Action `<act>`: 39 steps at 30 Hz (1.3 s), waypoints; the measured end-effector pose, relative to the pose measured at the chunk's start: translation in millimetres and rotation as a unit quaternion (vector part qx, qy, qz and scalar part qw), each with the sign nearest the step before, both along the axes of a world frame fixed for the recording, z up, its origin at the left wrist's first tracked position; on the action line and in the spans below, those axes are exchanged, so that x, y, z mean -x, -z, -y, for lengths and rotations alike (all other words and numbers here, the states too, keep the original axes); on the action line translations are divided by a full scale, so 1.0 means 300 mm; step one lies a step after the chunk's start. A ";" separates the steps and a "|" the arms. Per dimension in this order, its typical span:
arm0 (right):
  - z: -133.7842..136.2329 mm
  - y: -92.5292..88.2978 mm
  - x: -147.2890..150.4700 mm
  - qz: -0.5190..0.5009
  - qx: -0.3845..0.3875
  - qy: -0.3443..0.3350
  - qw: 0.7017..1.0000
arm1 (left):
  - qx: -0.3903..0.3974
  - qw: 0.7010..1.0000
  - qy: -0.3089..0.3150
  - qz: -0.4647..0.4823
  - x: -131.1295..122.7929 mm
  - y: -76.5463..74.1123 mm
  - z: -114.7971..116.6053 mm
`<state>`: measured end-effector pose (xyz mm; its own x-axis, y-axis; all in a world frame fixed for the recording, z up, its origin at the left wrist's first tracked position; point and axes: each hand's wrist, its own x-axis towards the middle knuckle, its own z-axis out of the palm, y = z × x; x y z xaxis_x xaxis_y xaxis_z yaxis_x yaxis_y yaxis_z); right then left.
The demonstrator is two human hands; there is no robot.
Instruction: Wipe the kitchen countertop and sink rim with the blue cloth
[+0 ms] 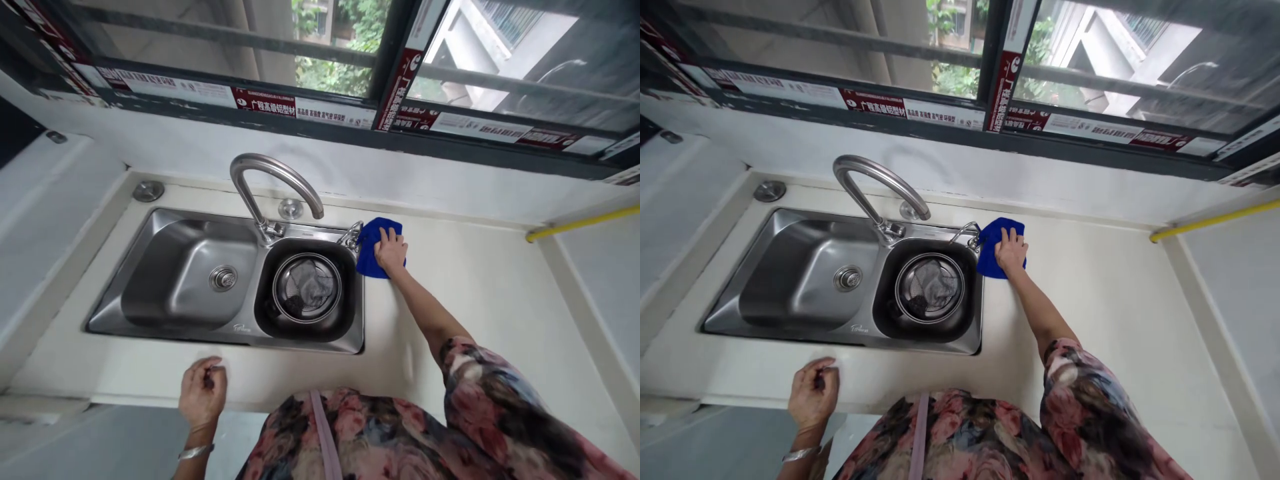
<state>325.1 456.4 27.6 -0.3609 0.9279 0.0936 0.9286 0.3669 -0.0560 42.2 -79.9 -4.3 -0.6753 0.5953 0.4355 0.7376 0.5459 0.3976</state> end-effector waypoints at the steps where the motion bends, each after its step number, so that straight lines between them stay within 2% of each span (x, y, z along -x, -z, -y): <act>1: -0.032 -0.001 0.022 -0.007 0.002 0.007 1.000 | 0.002 1.000 0.005 -0.002 0.000 -0.004 0.001; 5: -0.138 -0.007 0.097 -0.038 0.014 0.039 0.998 | 0.012 1.000 0.016 -0.012 0.002 -0.014 0.004; 8: -0.175 -0.012 0.129 -0.063 0.018 0.057 0.996 | 0.017 1.000 0.014 -0.006 0.005 -0.013 0.006; 11: -0.164 -0.018 0.125 -0.067 0.030 0.048 0.996 | 0.020 1.000 0.006 -0.004 0.008 -0.009 0.008; 14: -0.109 -0.023 0.093 -0.056 0.036 0.025 0.997 | 0.023 1.000 -0.001 0.009 0.010 -0.005 0.006; 18: 0.019 -0.018 0.027 -0.037 0.028 -0.013 0.999 | 0.036 0.998 -0.026 0.040 0.010 -0.005 -0.004; 23: 0.244 0.009 -0.107 -0.022 -0.006 -0.088 0.996 | 0.034 0.997 -0.035 0.064 0.004 -0.006 -0.020; 28: 0.525 0.031 -0.310 -0.001 -0.016 -0.192 0.981 | 0.013 0.996 -0.045 0.076 0.005 0.010 -0.025; 33: 0.782 0.046 -0.554 -0.012 0.007 -0.282 0.959 | 0.009 0.996 -0.015 0.089 0.012 0.028 -0.017; 36: 0.871 0.056 -0.646 -0.013 0.019 -0.297 0.955 | 0.016 0.996 -0.030 0.083 0.012 0.036 -0.010; 39: 0.876 0.063 -0.647 -0.014 0.031 -0.295 0.955 | 0.018 0.996 -0.037 0.081 0.013 0.044 -0.003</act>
